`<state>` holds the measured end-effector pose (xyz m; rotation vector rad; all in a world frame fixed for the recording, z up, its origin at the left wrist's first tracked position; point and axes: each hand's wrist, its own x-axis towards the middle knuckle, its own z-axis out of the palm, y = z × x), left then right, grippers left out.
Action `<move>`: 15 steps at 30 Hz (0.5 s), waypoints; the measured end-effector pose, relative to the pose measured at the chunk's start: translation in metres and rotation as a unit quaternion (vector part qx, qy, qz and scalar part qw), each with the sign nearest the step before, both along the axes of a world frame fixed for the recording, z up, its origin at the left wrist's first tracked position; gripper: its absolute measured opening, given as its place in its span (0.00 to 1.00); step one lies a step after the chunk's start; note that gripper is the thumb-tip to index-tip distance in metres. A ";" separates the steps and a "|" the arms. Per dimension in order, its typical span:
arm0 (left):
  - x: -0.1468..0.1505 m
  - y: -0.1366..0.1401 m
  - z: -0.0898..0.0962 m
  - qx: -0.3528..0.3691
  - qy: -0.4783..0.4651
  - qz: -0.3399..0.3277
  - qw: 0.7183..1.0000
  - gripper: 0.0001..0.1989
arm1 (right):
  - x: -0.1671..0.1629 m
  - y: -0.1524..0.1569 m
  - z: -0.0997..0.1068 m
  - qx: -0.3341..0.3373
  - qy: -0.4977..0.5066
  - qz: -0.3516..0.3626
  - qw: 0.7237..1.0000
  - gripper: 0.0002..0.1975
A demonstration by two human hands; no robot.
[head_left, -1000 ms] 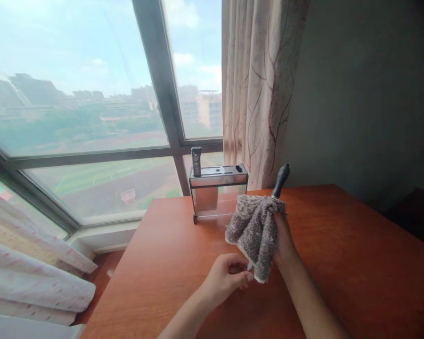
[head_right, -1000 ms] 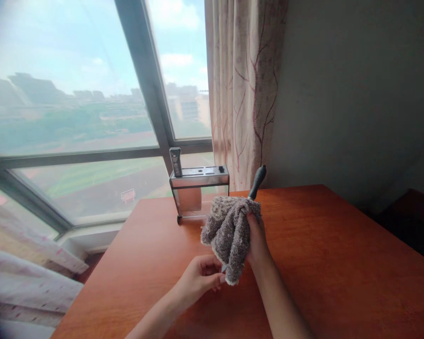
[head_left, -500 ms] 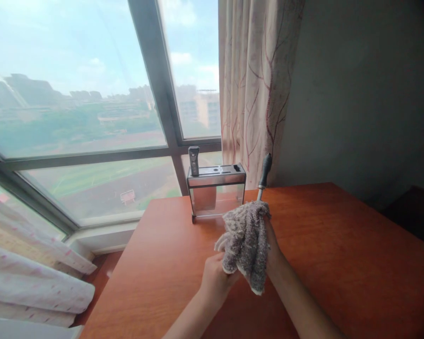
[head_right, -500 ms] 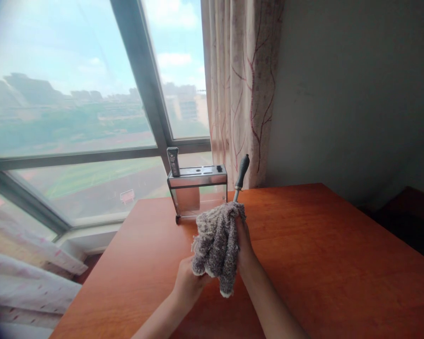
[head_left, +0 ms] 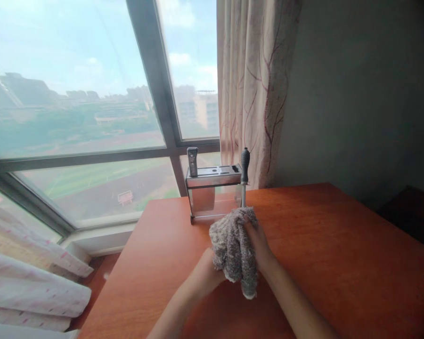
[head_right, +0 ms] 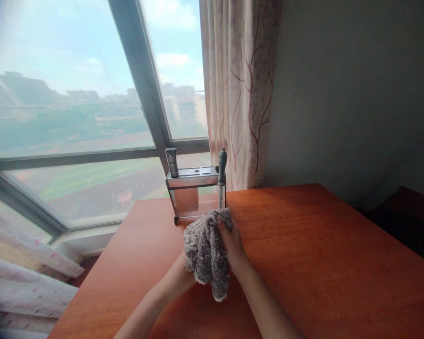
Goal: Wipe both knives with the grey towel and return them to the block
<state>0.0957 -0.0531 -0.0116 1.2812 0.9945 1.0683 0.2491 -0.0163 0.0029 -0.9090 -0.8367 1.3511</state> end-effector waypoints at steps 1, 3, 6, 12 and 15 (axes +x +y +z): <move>-0.007 0.002 0.005 0.026 0.027 -0.027 0.999 0.06 | 0.001 -0.001 0.001 0.006 -0.010 -0.001 1.000 0.19; -0.020 0.008 0.014 0.051 0.077 -0.051 0.994 0.06 | 0.002 -0.002 0.003 0.017 -0.025 0.001 1.000 0.19; -0.035 0.015 0.023 0.052 0.069 0.090 0.992 0.11 | -0.003 -0.005 0.007 0.014 -0.046 0.034 0.998 0.19; -0.032 0.011 0.030 0.070 -0.012 0.156 0.985 0.16 | -0.027 -0.020 0.004 0.031 -0.071 0.212 0.974 0.19; -0.031 0.008 0.032 0.086 -0.026 0.169 0.982 0.14 | -0.035 -0.024 0.001 0.050 -0.082 0.269 0.958 0.20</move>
